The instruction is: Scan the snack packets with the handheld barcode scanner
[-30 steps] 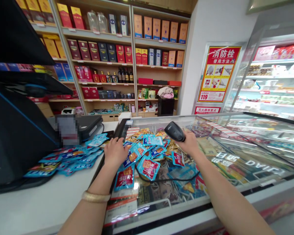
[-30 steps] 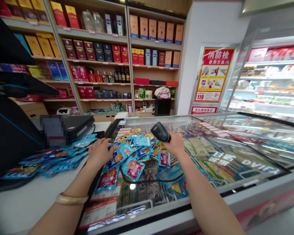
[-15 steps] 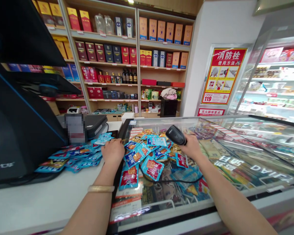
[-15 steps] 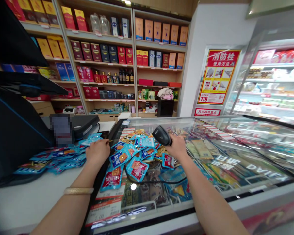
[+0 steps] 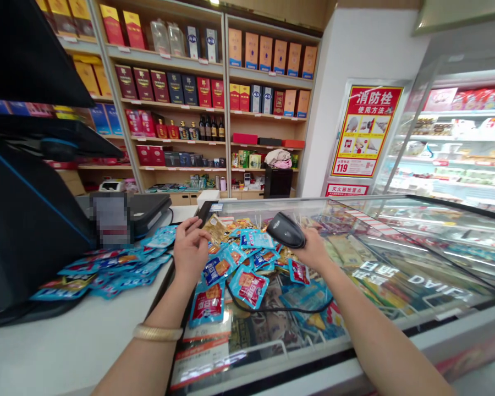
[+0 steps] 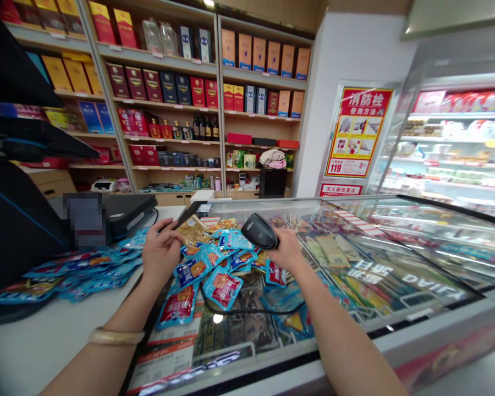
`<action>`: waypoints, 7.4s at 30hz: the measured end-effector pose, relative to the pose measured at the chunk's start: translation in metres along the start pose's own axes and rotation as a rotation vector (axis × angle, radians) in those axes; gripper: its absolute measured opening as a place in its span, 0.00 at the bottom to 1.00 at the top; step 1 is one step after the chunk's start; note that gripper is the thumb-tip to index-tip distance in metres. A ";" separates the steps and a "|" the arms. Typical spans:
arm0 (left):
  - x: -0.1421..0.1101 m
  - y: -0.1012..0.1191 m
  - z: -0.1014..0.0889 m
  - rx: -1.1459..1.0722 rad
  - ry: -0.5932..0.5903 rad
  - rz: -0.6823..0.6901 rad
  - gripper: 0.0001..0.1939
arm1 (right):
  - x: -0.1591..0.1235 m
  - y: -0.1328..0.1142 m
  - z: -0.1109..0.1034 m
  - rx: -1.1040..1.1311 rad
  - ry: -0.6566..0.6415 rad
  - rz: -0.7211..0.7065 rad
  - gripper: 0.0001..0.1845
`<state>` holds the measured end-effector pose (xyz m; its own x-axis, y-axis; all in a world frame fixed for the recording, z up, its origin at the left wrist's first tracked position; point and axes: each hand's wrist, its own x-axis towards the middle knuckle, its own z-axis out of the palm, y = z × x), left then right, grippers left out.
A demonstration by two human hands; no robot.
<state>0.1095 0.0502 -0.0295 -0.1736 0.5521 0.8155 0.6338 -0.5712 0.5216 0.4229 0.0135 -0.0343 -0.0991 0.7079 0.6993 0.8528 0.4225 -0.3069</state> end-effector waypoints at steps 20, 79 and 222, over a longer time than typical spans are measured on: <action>-0.015 0.028 0.011 -0.102 -0.215 0.267 0.13 | 0.000 -0.026 0.007 0.485 -0.156 0.045 0.18; 0.014 -0.031 -0.013 0.256 -0.047 -0.252 0.14 | -0.003 0.006 0.008 -0.167 0.021 0.111 0.12; 0.005 -0.008 -0.001 -0.008 -0.164 -0.018 0.23 | -0.001 -0.025 0.003 0.102 -0.292 -0.133 0.06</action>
<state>0.1026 0.0568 -0.0295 -0.0594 0.6537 0.7544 0.6253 -0.5647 0.5386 0.4000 0.0035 -0.0294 -0.3614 0.7685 0.5280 0.7681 0.5664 -0.2987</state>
